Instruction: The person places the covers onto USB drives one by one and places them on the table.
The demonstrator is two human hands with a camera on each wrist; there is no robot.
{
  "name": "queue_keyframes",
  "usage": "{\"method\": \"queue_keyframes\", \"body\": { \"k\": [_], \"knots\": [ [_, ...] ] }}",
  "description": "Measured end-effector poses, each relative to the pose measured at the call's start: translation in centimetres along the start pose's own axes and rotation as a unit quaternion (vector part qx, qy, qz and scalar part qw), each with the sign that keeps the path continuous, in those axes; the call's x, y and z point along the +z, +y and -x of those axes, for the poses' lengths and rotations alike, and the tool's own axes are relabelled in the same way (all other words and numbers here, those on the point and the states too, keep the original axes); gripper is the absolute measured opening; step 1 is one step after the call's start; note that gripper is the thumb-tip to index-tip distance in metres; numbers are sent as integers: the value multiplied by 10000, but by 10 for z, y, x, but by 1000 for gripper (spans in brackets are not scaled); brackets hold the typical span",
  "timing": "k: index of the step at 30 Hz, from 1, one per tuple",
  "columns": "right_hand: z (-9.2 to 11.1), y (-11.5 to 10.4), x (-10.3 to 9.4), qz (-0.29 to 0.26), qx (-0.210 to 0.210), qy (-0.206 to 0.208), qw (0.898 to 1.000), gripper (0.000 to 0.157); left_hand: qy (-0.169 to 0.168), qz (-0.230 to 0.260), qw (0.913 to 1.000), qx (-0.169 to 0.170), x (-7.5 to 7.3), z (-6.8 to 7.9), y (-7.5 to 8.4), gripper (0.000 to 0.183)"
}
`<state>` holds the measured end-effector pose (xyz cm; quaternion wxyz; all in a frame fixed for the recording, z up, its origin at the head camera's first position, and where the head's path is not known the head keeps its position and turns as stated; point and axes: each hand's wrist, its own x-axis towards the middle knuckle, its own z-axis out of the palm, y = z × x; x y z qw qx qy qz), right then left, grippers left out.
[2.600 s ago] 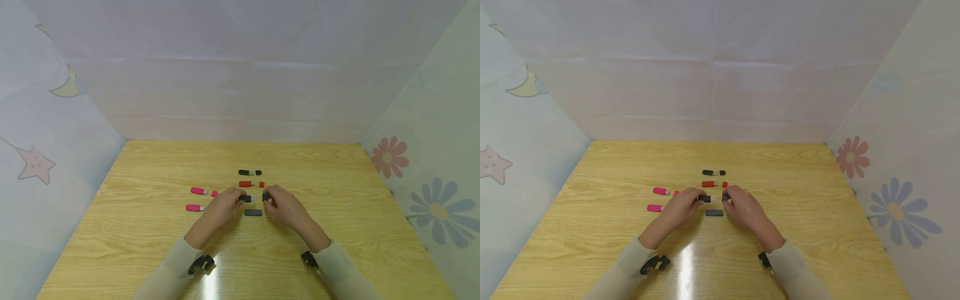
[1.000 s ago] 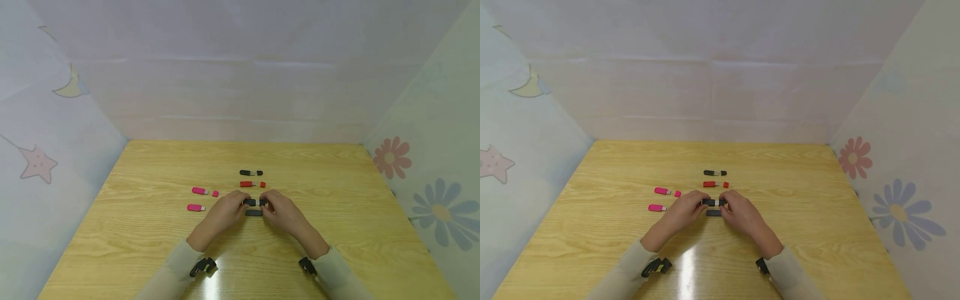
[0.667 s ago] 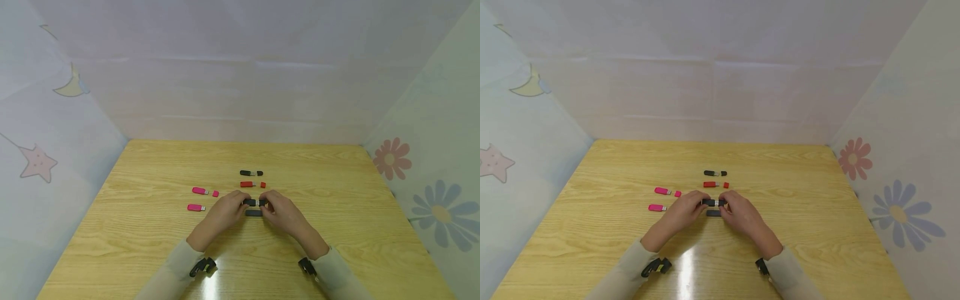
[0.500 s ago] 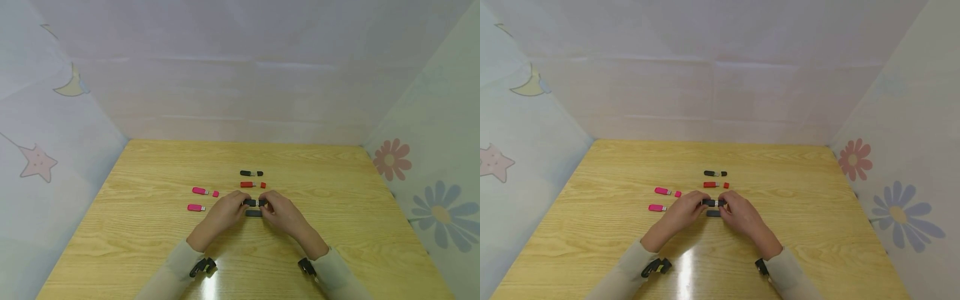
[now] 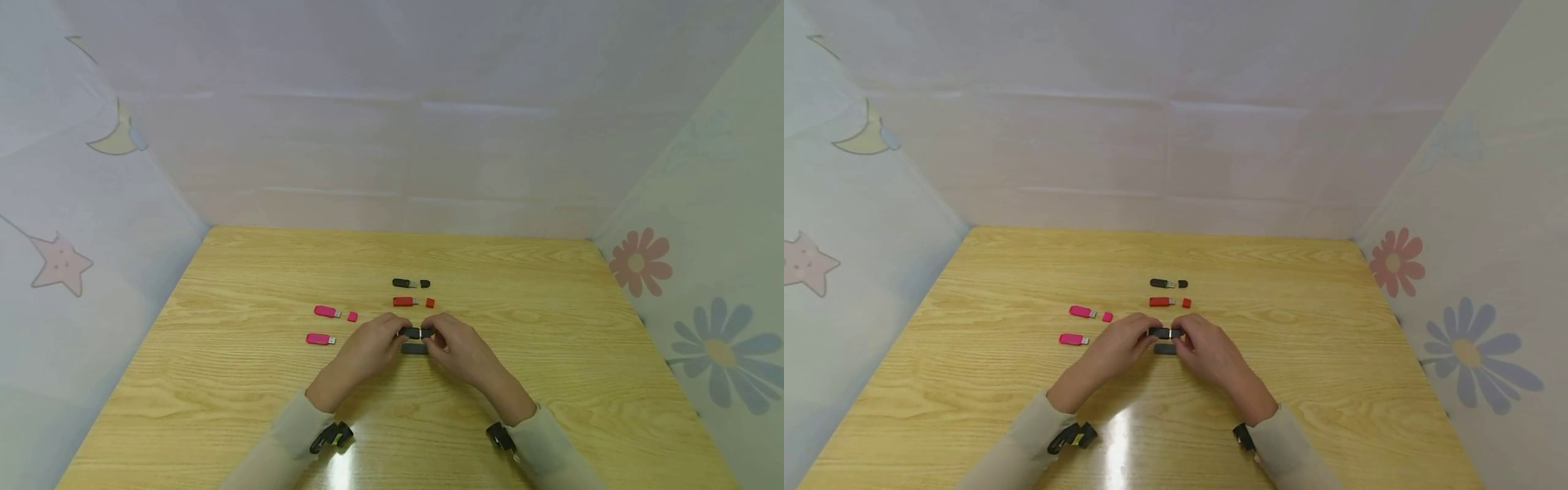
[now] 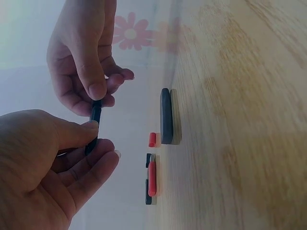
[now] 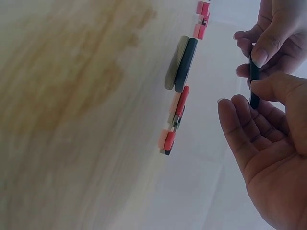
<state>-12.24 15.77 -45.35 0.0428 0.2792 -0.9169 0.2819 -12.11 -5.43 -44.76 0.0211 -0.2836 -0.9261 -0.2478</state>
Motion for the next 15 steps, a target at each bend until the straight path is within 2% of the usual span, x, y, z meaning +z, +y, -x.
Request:
{"method": "queue_keyframes", "body": {
  "k": [15],
  "knots": [
    [0, -1, 0, -14, 31, -30, 10000, 17, 59, -76, 9999, 98, 2, -1, 0, 19]
  ]
}}
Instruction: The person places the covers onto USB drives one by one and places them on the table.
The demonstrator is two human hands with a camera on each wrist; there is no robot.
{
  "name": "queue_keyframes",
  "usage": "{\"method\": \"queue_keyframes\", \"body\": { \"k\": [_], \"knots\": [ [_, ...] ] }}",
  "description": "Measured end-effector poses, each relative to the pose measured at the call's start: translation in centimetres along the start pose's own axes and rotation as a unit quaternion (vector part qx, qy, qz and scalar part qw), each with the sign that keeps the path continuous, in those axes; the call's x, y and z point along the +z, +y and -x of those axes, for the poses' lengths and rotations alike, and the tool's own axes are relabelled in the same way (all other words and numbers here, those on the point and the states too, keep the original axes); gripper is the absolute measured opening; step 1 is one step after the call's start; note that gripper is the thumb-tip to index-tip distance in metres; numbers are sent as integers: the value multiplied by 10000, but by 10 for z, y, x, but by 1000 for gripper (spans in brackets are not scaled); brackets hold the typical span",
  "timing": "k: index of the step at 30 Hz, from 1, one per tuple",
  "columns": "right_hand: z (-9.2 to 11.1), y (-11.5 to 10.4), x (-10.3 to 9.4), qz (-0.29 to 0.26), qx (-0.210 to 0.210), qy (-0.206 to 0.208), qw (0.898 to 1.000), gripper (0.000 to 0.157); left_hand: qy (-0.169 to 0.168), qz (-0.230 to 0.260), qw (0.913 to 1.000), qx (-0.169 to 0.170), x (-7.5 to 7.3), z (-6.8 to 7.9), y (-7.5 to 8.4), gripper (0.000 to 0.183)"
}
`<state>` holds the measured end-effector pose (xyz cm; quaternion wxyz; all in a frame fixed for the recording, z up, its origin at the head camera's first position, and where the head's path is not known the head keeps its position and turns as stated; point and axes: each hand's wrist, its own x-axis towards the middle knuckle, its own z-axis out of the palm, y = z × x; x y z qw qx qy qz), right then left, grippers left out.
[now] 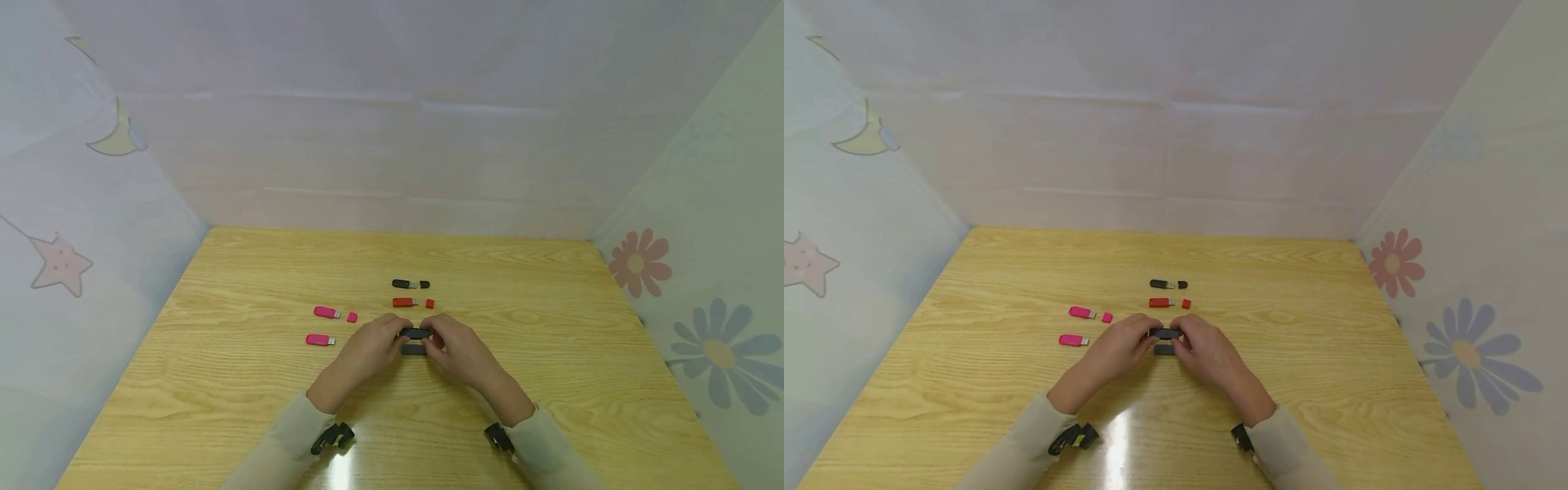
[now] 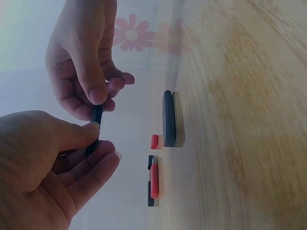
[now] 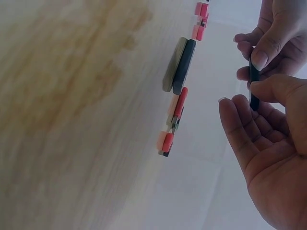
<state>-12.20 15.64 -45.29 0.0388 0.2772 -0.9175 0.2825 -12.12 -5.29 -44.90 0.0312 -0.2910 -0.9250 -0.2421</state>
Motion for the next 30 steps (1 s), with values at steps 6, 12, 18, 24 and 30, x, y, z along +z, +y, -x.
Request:
{"method": "queue_keyframes", "body": {
  "k": [6, 12, 18, 24, 30],
  "knots": [
    [1, -1, -1, -44, 16, 28, 10000, 18, 23, -47, 10000, 44, -1, 0, 1, 20],
    [1, -1, 0, -5, -86, 131, 9999, 17, 55, -61, 9998, 170, -1, 0, 2, 19],
    [2, -2, 1, 66, -290, 248, 9992, 19, 43, -80, 9996, 259, -1, 0, 5, 20],
    [3, -1, 1, 112, -393, 244, 9989, 19, 17, -192, 9994, 290, -2, -1, 8, 21],
    [3, -1, 1, 175, -431, 234, 9986, 20, 139, -277, 9988, 389, -2, -1, 9, 21]
  ]
}}
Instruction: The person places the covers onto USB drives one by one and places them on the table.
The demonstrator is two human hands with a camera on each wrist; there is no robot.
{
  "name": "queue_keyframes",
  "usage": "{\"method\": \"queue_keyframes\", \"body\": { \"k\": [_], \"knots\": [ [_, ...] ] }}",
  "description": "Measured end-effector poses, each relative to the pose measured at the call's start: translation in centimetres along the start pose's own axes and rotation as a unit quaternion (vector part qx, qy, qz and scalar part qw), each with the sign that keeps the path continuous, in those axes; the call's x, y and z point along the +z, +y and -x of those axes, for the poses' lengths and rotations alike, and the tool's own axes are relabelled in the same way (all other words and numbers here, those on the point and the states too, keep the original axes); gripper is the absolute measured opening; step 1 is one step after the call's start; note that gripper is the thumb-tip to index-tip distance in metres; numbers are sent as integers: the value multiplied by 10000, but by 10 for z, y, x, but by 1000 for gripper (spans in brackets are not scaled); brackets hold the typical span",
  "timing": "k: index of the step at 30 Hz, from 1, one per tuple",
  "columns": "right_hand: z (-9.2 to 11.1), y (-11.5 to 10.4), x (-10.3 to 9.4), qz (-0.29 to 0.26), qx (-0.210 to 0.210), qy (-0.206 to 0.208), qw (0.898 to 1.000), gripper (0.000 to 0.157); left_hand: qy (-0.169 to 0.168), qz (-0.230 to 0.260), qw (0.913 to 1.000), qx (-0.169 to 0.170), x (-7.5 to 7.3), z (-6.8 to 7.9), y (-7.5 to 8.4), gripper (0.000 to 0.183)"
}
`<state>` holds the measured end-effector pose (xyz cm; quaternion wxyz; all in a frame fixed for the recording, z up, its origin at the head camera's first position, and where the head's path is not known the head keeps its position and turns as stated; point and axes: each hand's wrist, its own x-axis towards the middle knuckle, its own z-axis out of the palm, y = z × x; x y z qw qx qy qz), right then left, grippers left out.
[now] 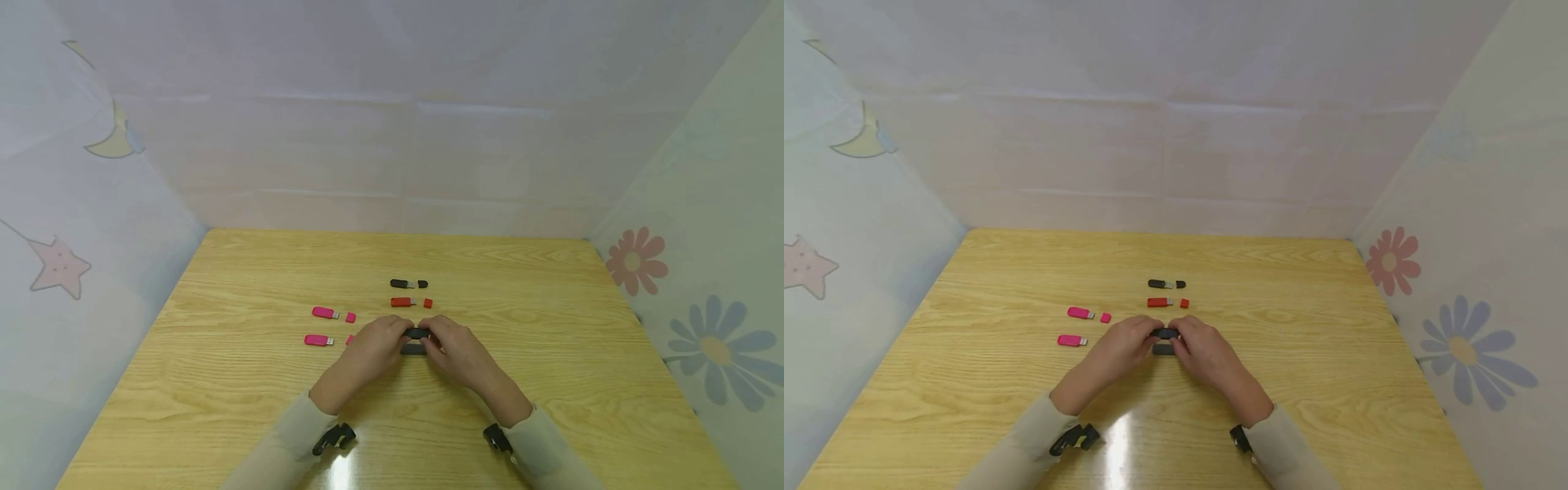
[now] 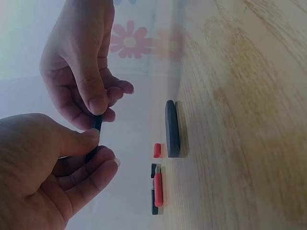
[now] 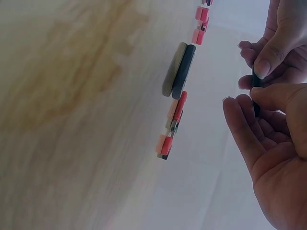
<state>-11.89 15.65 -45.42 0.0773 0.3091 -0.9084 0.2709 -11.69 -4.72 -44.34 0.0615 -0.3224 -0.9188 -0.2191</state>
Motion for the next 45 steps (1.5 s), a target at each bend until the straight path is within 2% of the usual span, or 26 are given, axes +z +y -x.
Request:
{"method": "queue_keyframes", "body": {
  "k": [5, 12, 22, 28, 40, 45],
  "knots": [
    [0, -1, 0, 139, -105, -42, 9998, 20, 37, -33, 10000, 42, -1, 1, 0, 21],
    [1, -2, 0, 352, -340, 126, 9987, 22, 56, -84, 9999, 94, 0, 1, 0, 21],
    [2, 0, 3, 694, -339, 273, 9966, 23, -6, -44, 9999, 111, 2, -1, -2, 21],
    [-2, 2, 2, 771, -69, 228, 9967, 21, -108, 169, 9997, -145, 2, -4, -6, 24],
    [-13, 14, 5, 627, 500, -99, 9967, 17, 33, -35, 9996, -282, 14, -17, -18, 23],
    [-16, 16, 4, 642, 683, -252, 9953, 18, -110, -29, 9989, -447, 15, -22, -21, 25]
  ]
}}
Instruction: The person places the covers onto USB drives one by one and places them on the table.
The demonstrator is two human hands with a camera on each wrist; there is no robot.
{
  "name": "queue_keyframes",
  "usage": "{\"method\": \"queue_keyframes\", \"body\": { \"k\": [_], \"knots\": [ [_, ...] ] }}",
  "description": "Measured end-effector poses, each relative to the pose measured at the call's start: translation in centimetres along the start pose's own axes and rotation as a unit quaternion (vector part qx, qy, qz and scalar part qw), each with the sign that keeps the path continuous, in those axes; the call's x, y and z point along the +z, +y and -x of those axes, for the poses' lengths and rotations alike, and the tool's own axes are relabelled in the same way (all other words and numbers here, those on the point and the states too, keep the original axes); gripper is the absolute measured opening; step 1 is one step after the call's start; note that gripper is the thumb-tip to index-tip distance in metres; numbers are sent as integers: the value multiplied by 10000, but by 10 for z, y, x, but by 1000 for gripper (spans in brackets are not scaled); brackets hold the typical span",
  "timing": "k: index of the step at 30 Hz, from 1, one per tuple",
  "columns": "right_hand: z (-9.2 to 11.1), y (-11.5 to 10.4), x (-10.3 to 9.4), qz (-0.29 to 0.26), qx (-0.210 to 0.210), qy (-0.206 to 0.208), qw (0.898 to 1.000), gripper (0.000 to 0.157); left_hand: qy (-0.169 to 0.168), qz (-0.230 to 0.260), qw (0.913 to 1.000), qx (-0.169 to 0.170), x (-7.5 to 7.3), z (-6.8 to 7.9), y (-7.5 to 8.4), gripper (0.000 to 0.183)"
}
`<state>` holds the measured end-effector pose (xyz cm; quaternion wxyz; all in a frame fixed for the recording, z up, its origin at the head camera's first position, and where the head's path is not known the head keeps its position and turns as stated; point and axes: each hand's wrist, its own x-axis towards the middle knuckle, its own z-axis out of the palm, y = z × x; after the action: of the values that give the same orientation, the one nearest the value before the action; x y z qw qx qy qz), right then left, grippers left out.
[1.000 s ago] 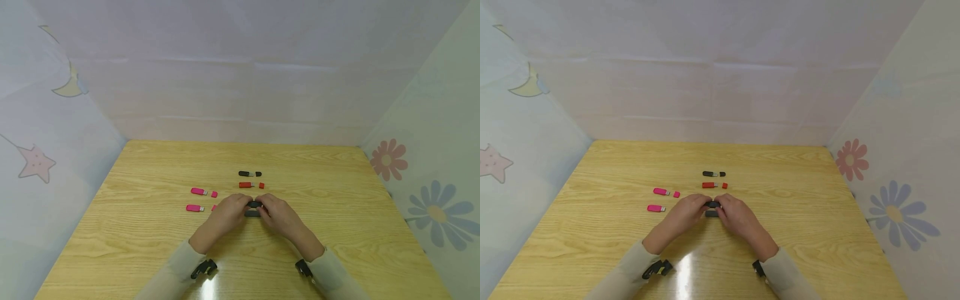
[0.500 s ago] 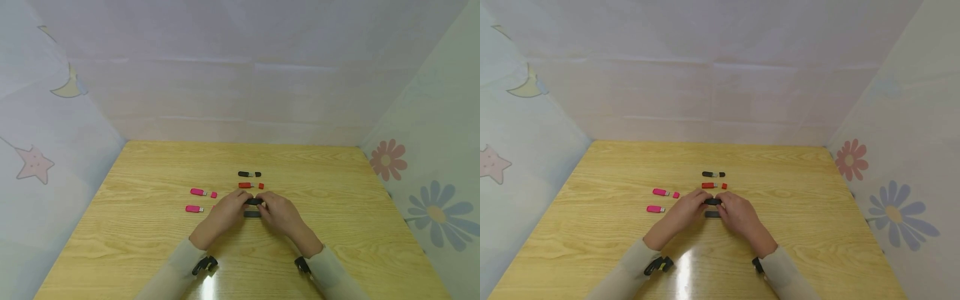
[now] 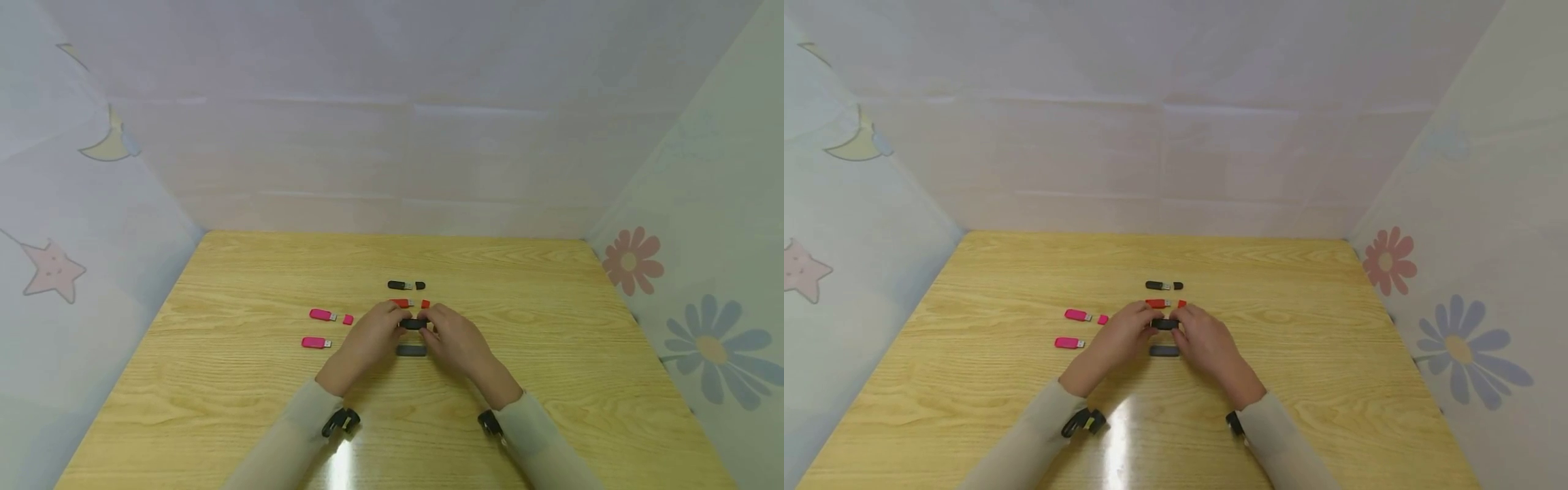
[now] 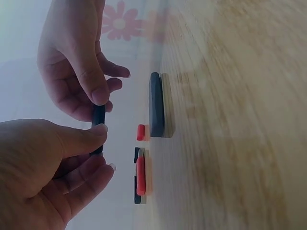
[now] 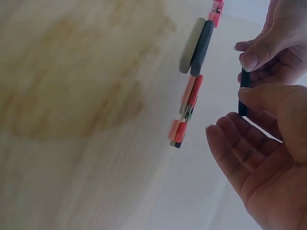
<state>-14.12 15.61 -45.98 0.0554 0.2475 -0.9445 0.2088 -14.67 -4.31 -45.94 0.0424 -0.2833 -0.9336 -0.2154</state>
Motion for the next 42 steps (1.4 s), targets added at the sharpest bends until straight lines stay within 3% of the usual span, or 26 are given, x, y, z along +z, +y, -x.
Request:
{"method": "queue_keyframes", "body": {
  "k": [11, 27, 34, 42],
  "knots": [
    [-9, 1, 2, 180, 205, -360, 9990, 18, -224, 55, 9993, -296, 0, -7, -3, 20],
    [-24, 1, 1, 550, 265, -736, 9954, 19, -438, -313, 9977, -419, 12, -20, -11, 9],
    [-29, 0, 0, 697, 433, -1060, 9910, 18, -499, -343, 9973, -405, 14, -23, -11, 8],
    [-31, 2, 2, 778, 458, -1127, 9895, 18, -572, -343, 9970, -391, 17, -25, -10, 7]
  ]
}}
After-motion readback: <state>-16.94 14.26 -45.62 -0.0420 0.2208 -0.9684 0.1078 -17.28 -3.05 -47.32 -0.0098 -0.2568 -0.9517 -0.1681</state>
